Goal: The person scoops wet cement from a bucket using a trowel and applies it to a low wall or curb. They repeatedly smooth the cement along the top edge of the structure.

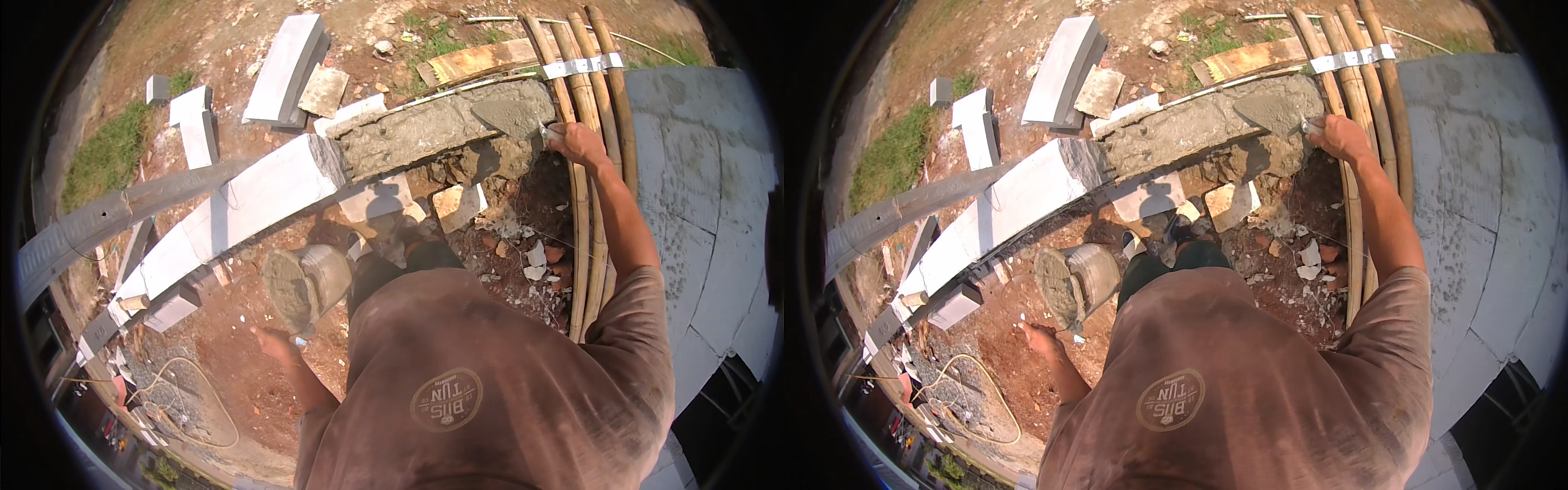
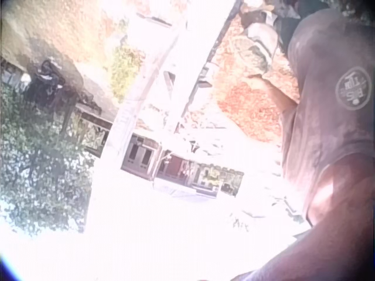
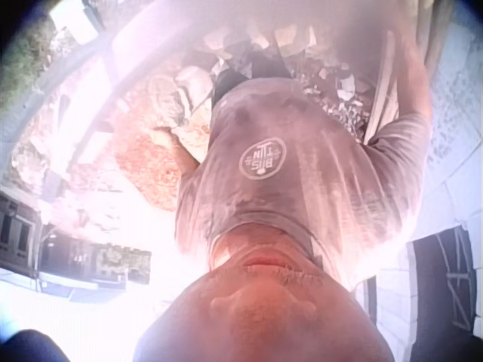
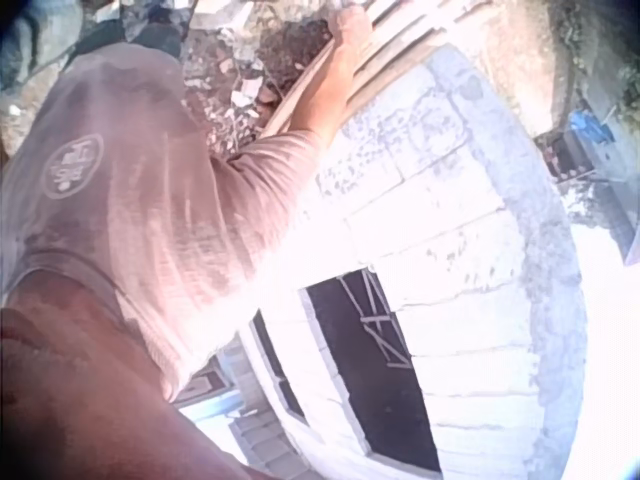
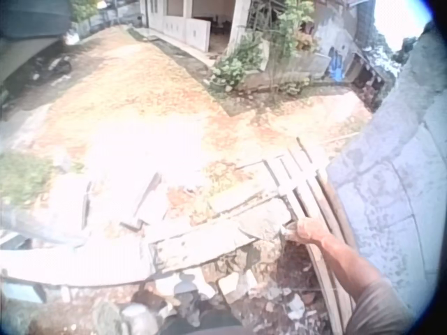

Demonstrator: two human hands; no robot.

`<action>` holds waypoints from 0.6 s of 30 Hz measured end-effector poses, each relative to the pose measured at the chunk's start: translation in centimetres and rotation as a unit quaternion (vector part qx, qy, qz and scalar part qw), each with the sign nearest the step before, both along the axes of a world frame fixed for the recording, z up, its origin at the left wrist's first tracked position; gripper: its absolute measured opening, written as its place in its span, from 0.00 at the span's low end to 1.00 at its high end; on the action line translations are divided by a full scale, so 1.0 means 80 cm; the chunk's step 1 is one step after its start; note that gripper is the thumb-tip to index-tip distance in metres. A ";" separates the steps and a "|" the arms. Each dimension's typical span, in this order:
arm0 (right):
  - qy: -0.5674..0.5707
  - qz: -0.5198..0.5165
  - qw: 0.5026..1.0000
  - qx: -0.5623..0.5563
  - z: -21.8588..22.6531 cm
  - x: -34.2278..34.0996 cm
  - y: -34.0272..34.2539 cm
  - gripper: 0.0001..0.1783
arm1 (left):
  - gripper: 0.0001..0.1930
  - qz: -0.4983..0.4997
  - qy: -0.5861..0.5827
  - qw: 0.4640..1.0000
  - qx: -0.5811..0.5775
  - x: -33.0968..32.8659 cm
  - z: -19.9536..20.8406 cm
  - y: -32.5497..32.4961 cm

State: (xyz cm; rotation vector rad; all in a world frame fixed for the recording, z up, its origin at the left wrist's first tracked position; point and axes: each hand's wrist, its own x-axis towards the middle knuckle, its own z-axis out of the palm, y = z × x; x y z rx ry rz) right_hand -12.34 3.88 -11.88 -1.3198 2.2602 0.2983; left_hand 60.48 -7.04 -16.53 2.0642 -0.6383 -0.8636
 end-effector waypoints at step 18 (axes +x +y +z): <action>0.033 -0.129 0.991 0.020 -0.033 -0.030 0.027 0.26 | 0.26 -0.005 -0.008 1.000 0.023 -0.030 0.035 -0.010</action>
